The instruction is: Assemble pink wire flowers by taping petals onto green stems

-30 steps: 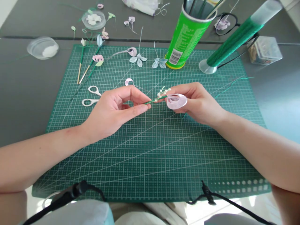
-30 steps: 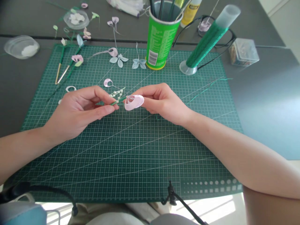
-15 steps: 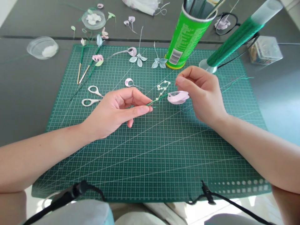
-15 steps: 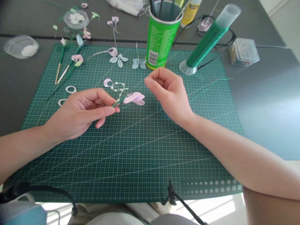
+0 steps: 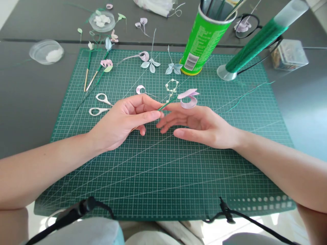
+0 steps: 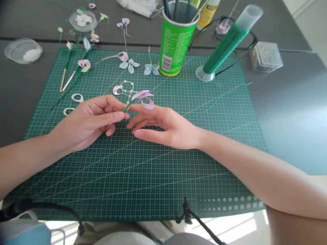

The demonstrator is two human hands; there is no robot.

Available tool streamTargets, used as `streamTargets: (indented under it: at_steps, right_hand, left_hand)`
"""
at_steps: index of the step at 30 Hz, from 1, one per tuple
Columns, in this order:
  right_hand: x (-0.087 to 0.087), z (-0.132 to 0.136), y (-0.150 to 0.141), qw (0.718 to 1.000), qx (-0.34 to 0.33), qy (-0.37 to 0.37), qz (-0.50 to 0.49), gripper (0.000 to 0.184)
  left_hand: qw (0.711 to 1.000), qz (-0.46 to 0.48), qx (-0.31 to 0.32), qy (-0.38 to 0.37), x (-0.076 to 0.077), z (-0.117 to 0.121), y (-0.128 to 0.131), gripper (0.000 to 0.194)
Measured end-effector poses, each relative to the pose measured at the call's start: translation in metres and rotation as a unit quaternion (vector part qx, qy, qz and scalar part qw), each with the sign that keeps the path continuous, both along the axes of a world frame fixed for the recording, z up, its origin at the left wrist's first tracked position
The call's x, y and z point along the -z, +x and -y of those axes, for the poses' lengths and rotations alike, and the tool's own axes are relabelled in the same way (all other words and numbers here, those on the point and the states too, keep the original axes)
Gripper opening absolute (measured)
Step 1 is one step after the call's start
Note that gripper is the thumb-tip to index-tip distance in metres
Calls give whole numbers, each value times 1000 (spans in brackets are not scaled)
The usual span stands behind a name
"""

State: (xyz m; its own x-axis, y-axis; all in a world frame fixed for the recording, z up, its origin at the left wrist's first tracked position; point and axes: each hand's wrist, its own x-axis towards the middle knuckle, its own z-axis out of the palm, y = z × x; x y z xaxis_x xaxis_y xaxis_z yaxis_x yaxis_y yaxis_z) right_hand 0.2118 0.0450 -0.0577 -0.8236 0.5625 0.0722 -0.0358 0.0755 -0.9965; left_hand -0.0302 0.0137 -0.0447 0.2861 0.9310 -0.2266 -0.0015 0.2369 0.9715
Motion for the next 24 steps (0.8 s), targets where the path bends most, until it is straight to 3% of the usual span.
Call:
streamTargets:
  at_steps: [4,8,10,12,15,22,24]
  right_hand:
    - [-10,2,-1,997,14,3,81,41]
    - [-18,5,-1,978,38,144,148,12]
    - [-19,7,1,950,45,266,158,8]
    - [-18,10,3,903,48,394,166,13]
    - [-17,13,6,838,42,520,162,19]
    - [-29,20,10,774,-6,626,97,23]
    - [-31,22,9,772,-7,630,86,22]
  left_hand:
    - [1000,-2,-21,-2,1,0,-1,14]
    - [999,-12,-37,-8,0,0,0,17]
    - [999,-18,-36,-12,0,1,0,17]
    - [999,-33,-32,-16,0,1,1,18]
    - [998,-57,-17,-20,0,0,0,16]
    - [984,-153,78,-39,-7,2,2,12]
    - [978,-182,102,-25,-7,4,4,10]
